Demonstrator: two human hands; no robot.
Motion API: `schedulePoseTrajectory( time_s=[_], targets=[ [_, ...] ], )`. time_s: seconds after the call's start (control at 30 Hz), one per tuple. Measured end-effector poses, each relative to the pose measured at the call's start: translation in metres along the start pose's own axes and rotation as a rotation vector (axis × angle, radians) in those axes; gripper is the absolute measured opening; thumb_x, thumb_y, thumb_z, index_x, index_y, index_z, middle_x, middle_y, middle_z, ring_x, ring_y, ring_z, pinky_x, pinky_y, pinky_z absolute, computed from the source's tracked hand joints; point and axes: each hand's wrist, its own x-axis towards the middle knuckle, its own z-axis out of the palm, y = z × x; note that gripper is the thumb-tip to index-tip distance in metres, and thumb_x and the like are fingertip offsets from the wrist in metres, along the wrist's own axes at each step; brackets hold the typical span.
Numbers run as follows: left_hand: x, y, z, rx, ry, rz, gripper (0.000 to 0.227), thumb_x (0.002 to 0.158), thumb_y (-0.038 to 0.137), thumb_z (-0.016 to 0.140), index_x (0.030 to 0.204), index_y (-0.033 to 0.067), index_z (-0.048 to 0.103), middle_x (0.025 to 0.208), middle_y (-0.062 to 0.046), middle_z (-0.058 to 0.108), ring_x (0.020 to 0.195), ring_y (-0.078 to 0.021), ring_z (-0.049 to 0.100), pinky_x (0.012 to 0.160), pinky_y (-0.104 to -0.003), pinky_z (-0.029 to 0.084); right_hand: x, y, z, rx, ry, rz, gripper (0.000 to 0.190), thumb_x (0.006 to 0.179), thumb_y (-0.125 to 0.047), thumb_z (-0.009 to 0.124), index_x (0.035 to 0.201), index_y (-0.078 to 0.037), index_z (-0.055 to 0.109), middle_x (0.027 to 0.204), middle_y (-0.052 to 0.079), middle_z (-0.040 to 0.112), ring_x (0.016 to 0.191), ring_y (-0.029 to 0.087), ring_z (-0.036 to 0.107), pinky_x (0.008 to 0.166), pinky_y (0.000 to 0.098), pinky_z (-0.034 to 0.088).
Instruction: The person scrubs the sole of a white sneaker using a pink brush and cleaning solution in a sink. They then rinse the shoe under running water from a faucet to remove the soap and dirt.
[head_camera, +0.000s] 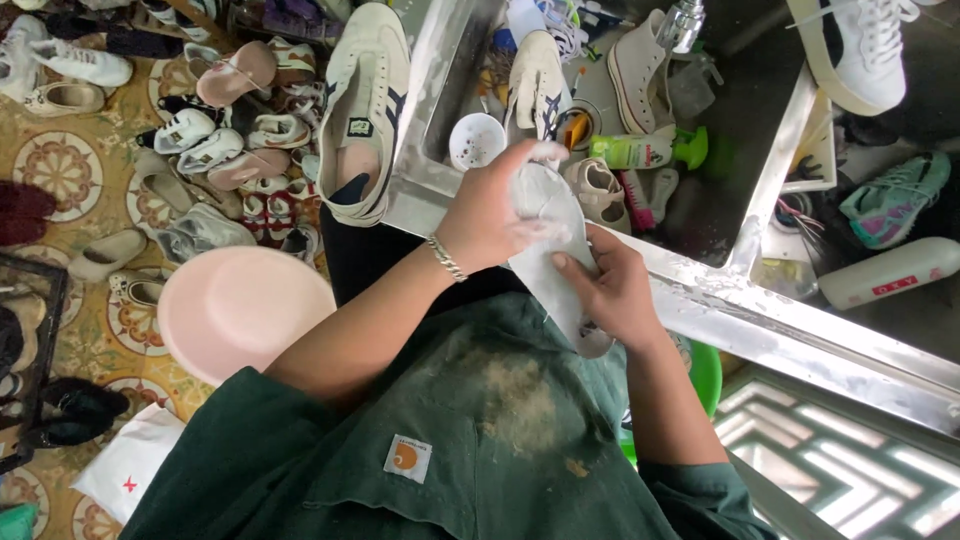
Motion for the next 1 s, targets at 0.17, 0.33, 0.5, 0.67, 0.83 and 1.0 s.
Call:
schedulePoseTrajectory(
  time_s=[0.17, 0.33, 0.5, 0.67, 0.83, 1.0],
  targets=[
    [0.019, -0.015, 0.014, 0.097, 0.134, 0.122, 0.021, 0.11, 0.017, 0.082, 0.129, 0.0232, 0.086, 0.105, -0.006, 0.094, 0.1, -0.0375, 0.092, 0.097, -0.048, 0.073, -0.01, -0.007, 0.002, -0.038, 0.03, -0.07, 0.042, 0.116, -0.012, 0.087, 0.153, 0.009, 0.081, 0.108, 0.031, 0.092, 0.104, 0.037, 0.091, 0.083, 0.0538, 0.075],
    [0.033, -0.015, 0.021, 0.002, 0.194, 0.041, 0.024, 0.119, 0.026, 0.068, 0.121, 0.0257, 0.091, 0.1, -0.002, 0.094, 0.093, -0.0273, 0.089, 0.097, -0.041, 0.071, -0.012, 0.015, -0.007, -0.053, 0.045, -0.103, 0.043, 0.118, -0.01, 0.086, 0.155, 0.011, 0.081, 0.11, 0.031, 0.092, 0.105, 0.038, 0.091, 0.083, 0.0551, 0.075],
    [0.034, -0.031, 0.037, -0.232, 0.283, -0.143, 0.042, 0.122, 0.034, 0.065, 0.137, 0.0005, 0.085, 0.12, -0.025, 0.092, 0.116, -0.0386, 0.088, 0.115, -0.061, 0.067, -0.003, 0.021, 0.0, 0.01, 0.131, -0.099, 0.05, 0.123, -0.013, 0.08, 0.166, 0.01, 0.071, 0.116, 0.027, 0.091, 0.11, 0.038, 0.091, 0.087, 0.0543, 0.076],
    [0.0, -0.07, 0.058, -0.112, 0.224, -0.227, 0.047, 0.117, 0.042, 0.086, 0.147, 0.0048, 0.084, 0.136, -0.022, 0.09, 0.136, -0.0417, 0.084, 0.121, -0.056, 0.065, 0.015, 0.003, 0.02, 0.073, 0.089, -0.117, 0.052, 0.128, -0.012, 0.072, 0.174, 0.011, 0.06, 0.137, 0.029, 0.087, 0.13, 0.038, 0.084, 0.104, 0.0626, 0.072],
    [0.002, -0.076, 0.01, 0.249, 0.225, -0.127, 0.055, 0.121, 0.016, 0.08, 0.163, -0.0171, 0.065, 0.144, -0.051, 0.077, 0.138, -0.0681, 0.075, 0.12, -0.073, 0.061, 0.059, 0.059, -0.042, -0.096, 0.223, -0.188, 0.036, 0.128, -0.024, 0.08, 0.148, 0.005, 0.084, 0.096, 0.026, 0.084, 0.108, 0.03, 0.08, 0.102, 0.0629, 0.067],
    [0.005, -0.091, -0.014, 0.701, -0.179, -0.098, 0.087, 0.111, 0.016, 0.082, 0.184, 0.0163, 0.035, 0.179, -0.027, 0.062, 0.13, -0.0576, 0.083, 0.109, -0.072, 0.07, 0.138, 0.246, -0.174, -0.829, 0.25, 0.453, 0.035, 0.109, -0.039, 0.084, 0.138, -0.024, 0.096, 0.117, 0.013, 0.093, 0.117, 0.042, 0.089, 0.099, 0.0544, 0.072]
  ],
)
